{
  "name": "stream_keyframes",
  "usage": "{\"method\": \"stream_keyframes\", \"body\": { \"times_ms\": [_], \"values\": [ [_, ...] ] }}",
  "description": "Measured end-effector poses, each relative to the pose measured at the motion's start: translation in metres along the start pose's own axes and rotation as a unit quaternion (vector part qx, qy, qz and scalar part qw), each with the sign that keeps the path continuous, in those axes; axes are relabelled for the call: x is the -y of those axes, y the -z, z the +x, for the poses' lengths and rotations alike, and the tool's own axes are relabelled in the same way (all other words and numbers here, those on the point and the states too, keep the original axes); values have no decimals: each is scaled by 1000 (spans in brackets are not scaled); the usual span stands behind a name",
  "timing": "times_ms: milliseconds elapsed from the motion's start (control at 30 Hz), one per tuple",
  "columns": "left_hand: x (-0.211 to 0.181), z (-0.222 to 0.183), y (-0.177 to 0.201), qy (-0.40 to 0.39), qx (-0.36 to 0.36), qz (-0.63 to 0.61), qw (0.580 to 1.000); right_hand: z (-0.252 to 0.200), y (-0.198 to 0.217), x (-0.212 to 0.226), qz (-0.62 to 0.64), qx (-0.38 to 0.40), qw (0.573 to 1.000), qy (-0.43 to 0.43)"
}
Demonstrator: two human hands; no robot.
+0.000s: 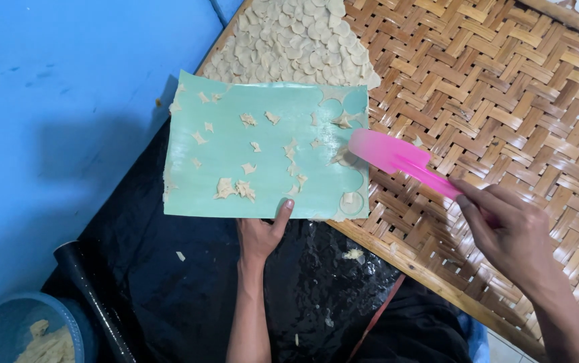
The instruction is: The recorder is using a rolling pin and a spatula to roll out and flatten dough on a sheet.
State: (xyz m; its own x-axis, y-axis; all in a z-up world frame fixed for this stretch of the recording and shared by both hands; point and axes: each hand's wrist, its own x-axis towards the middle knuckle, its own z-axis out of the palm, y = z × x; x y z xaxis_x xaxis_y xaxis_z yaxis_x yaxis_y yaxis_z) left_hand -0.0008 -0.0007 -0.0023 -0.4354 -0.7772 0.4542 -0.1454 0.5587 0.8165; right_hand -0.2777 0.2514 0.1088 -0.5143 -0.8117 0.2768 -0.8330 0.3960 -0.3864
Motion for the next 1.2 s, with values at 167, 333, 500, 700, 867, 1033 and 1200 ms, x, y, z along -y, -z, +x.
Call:
{"method": "stream_keyframes", "body": {
  "times_ms": [167, 333, 500, 700, 867, 1033, 1200],
  "values": [
    [0, -1, 0, 12, 6, -7, 1000, 7, -3, 16, 7, -19, 1000, 5],
    [-6, 0, 2, 8, -7, 8, 1000, 8, -28, 17, 23, 28, 999, 30],
    [-6, 0, 2, 31, 6, -24, 999, 5, -42, 24, 67, 76, 992, 77],
    [-3, 0, 2, 16, -1, 5, 1000, 7, -13, 43, -7, -15, 999, 50],
    [3, -2, 0, 19, 14, -1, 1000, -1, 4, 38, -77, -17, 997, 2],
    [-2, 0, 1, 22, 8, -8, 1000, -3, 9, 42, -113, -18, 993, 9],
    [-4, 0, 2, 18, 3, 1, 1000, 7, 8, 52, -142, 40, 989, -10]
  ]
}}
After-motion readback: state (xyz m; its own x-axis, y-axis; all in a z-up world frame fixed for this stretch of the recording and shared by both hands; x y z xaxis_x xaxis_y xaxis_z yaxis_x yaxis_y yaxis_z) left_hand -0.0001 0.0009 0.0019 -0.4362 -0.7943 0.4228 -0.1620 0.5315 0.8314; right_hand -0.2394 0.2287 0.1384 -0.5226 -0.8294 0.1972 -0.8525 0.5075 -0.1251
